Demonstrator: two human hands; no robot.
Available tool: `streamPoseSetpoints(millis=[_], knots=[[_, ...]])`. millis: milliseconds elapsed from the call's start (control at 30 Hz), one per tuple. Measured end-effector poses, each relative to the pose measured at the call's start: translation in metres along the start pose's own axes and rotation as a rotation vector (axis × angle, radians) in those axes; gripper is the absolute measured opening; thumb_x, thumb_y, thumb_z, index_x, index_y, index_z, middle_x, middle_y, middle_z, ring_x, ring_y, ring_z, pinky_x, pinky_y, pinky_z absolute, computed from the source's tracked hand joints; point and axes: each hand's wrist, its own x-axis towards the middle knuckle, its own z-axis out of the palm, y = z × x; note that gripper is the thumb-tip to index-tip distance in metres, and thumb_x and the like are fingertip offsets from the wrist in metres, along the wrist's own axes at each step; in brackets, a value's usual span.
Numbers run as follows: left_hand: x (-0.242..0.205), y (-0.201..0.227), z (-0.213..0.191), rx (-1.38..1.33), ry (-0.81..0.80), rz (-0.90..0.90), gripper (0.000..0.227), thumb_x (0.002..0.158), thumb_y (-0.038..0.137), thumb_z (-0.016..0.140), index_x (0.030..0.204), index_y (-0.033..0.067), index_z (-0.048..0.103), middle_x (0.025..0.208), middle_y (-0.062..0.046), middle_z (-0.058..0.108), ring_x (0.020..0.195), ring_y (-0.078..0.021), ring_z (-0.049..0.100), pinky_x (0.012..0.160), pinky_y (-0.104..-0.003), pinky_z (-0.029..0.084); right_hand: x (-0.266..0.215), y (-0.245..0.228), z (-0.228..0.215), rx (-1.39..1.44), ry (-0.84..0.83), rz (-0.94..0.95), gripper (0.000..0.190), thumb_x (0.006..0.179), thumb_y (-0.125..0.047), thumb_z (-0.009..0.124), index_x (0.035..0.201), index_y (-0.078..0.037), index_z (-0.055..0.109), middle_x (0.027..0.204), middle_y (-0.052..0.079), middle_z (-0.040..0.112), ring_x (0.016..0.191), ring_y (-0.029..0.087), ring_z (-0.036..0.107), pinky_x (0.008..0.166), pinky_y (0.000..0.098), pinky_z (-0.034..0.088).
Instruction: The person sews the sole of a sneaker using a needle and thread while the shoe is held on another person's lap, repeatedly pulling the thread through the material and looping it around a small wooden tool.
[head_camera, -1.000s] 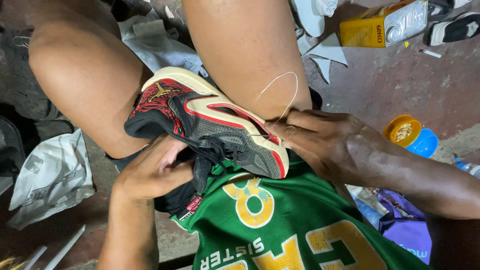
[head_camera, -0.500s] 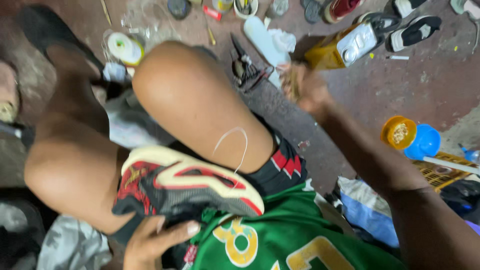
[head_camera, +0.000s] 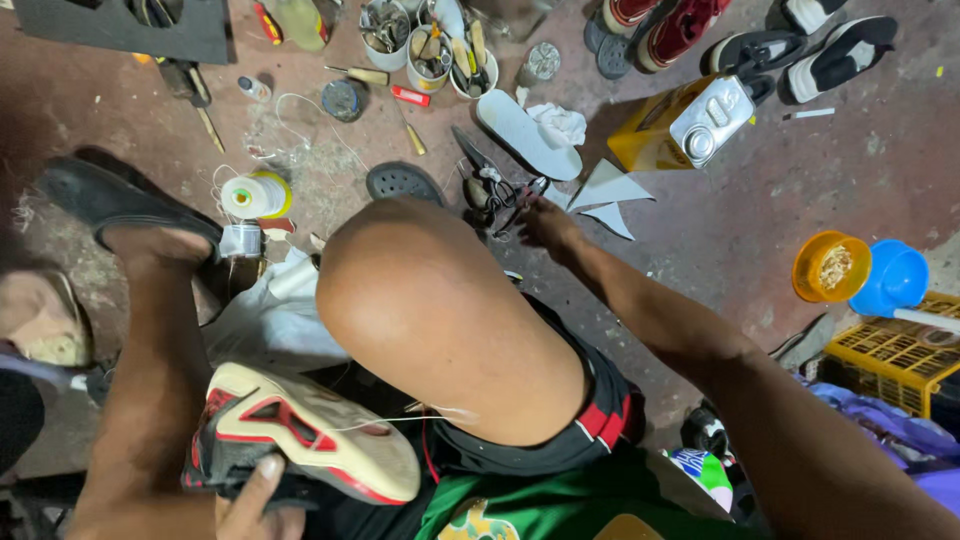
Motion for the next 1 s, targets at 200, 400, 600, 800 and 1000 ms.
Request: streamPoseSetpoints(millis=[200,400,600,800,1000], knots=[[0.032,-0.016,0.034,-0.115,0.035,-0.040,0.045,0.090,0.003,0.065,0.136,0.0024,0.061,0.124,-0.010,0.070,0.114,-0.0249,0.067,0.104,-0.041,0.051,0.042,-0.030,-0.012,-0.013,0.001,-0.152,0.023,0.103,-0.020,0.061,0.124,-0.011,0.060,0.095,0.006,0.068,0.072,0.017,0.065,0.065,0.0339,0.057],[0.037,-0.009,0.060,0.048,0.083,-0.110,0.040,0.093,0.005,0.067,0.132,0.0009,0.063,0.113,-0.010,0.071,0.097,-0.0233,0.067,0.084,-0.037,0.050,0.048,-0.063,-0.005,-1.096,0.610,-1.063,0.053,0.096,-0.029,0.076,0.133,0.004,0.054,0.112,0.025,0.067,0.096,0.046,0.068,0.076,0.0495,0.057],[0.023,0.002,0.106,0.173,0.048,-0.005,0.045,0.088,-0.001,0.067,0.132,-0.0035,0.062,0.114,-0.013,0.072,0.098,-0.0218,0.069,0.089,-0.035,0.052,0.023,-0.073,0.050,-0.734,0.124,-0.595,0.030,0.096,-0.026,0.063,0.121,-0.008,0.067,0.100,0.020,0.073,0.089,0.038,0.074,0.082,0.0472,0.058],[0.023,-0.004,0.087,0.321,0.036,0.025,0.042,0.088,-0.004,0.069,0.129,-0.0076,0.063,0.118,-0.017,0.071,0.103,-0.0252,0.069,0.097,-0.039,0.053,0.065,-0.080,0.125,-0.885,0.073,-0.693,0.027,0.094,-0.021,0.065,0.118,-0.010,0.067,0.105,0.020,0.073,0.096,0.043,0.070,0.083,0.0507,0.055],[0.040,-0.004,0.097,0.301,0.059,-0.044,0.039,0.088,-0.003,0.071,0.126,-0.0057,0.064,0.115,-0.014,0.071,0.102,-0.0224,0.069,0.096,-0.037,0.054,0.106,-0.089,0.168,-0.973,0.282,-0.774,0.046,0.090,-0.023,0.071,0.128,-0.005,0.052,0.127,0.023,0.056,0.107,0.045,0.063,0.087,0.0529,0.053]])
